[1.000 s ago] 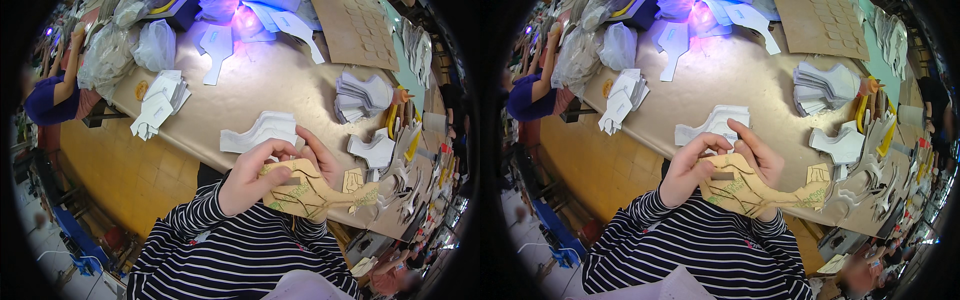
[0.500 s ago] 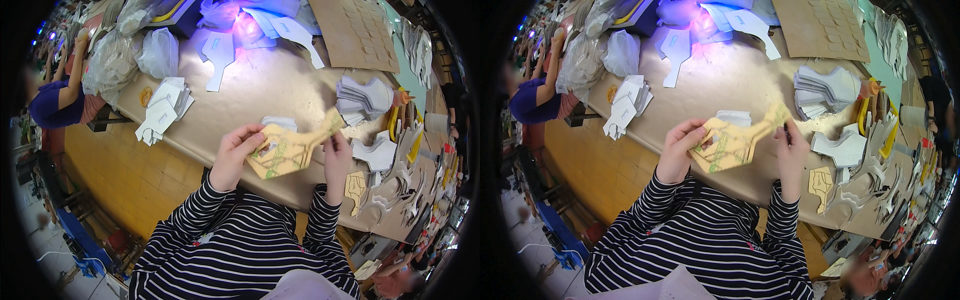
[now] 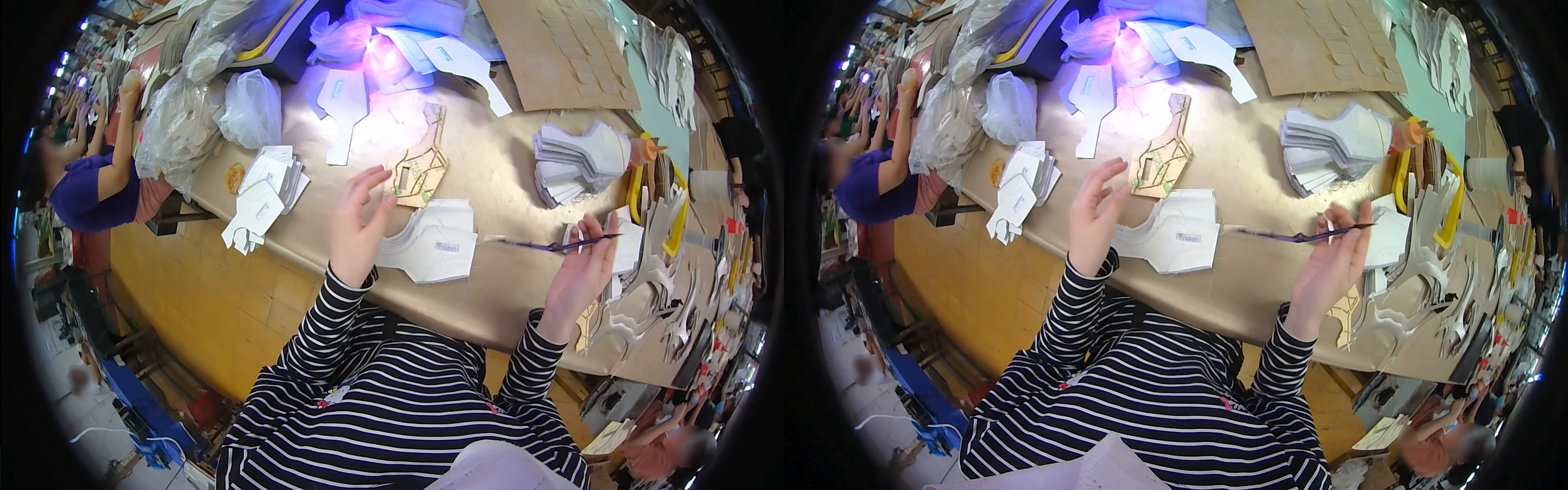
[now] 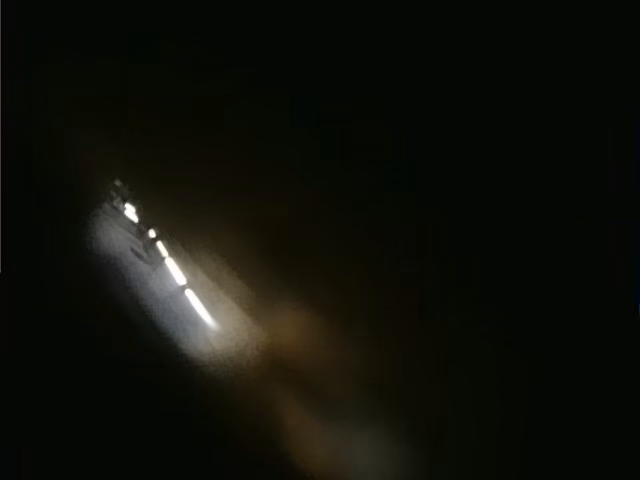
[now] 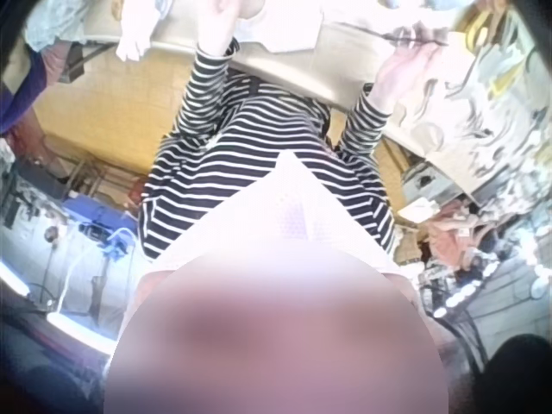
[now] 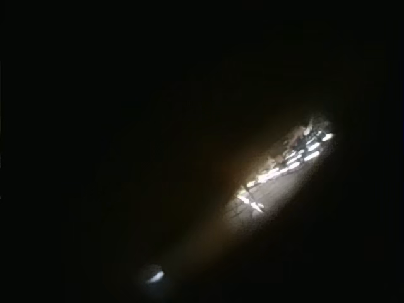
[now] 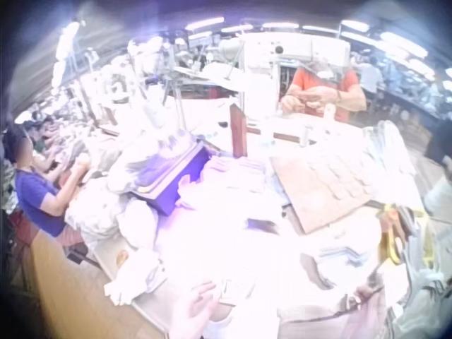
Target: The person picks up and inspects a cardboard pattern piece, turning it over and examining its edges. They then place it on a stack of white paper pieces and continue to handle and inspect the pattern.
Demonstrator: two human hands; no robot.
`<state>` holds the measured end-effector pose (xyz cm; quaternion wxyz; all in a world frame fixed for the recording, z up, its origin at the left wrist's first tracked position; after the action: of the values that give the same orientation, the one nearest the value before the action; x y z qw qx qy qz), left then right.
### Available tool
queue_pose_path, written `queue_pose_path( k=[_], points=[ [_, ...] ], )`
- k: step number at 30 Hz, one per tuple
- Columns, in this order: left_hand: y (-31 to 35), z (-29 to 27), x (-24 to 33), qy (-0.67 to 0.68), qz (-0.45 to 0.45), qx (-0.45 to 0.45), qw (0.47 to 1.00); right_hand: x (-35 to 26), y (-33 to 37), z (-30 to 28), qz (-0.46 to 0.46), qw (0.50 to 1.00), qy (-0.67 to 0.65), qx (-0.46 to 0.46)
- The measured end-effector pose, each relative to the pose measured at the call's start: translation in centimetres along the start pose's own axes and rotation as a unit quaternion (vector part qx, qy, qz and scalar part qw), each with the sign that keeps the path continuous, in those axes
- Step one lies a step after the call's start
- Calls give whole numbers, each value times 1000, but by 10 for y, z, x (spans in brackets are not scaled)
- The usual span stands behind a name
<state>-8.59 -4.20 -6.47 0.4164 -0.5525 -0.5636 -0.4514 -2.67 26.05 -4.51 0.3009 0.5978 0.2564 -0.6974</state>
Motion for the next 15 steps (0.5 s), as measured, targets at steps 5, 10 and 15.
queue_pose_path(
  k=[5,10,15],
  points=[
    [6,4,-8,-149,61,-36,986,-3,22,-18,-226,838,471,156],
    [-1,11,-10,-149,100,-48,983,19,60,-5,-64,826,449,-335],
    [15,11,-3,-153,17,-73,985,44,90,21,-146,794,507,-302]
  ],
)
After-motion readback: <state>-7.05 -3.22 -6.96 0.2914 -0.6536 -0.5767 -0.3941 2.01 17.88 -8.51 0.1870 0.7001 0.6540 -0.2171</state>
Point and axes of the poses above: each hand's wrist, its own y-axis away from the middle knuckle, its own z-axis out of the palm, x = y × z, the point moved 2 cm from there along -y, towards the middle knuckle, and after that the axes turned 9 degrees about y, right-handed, at the moved point
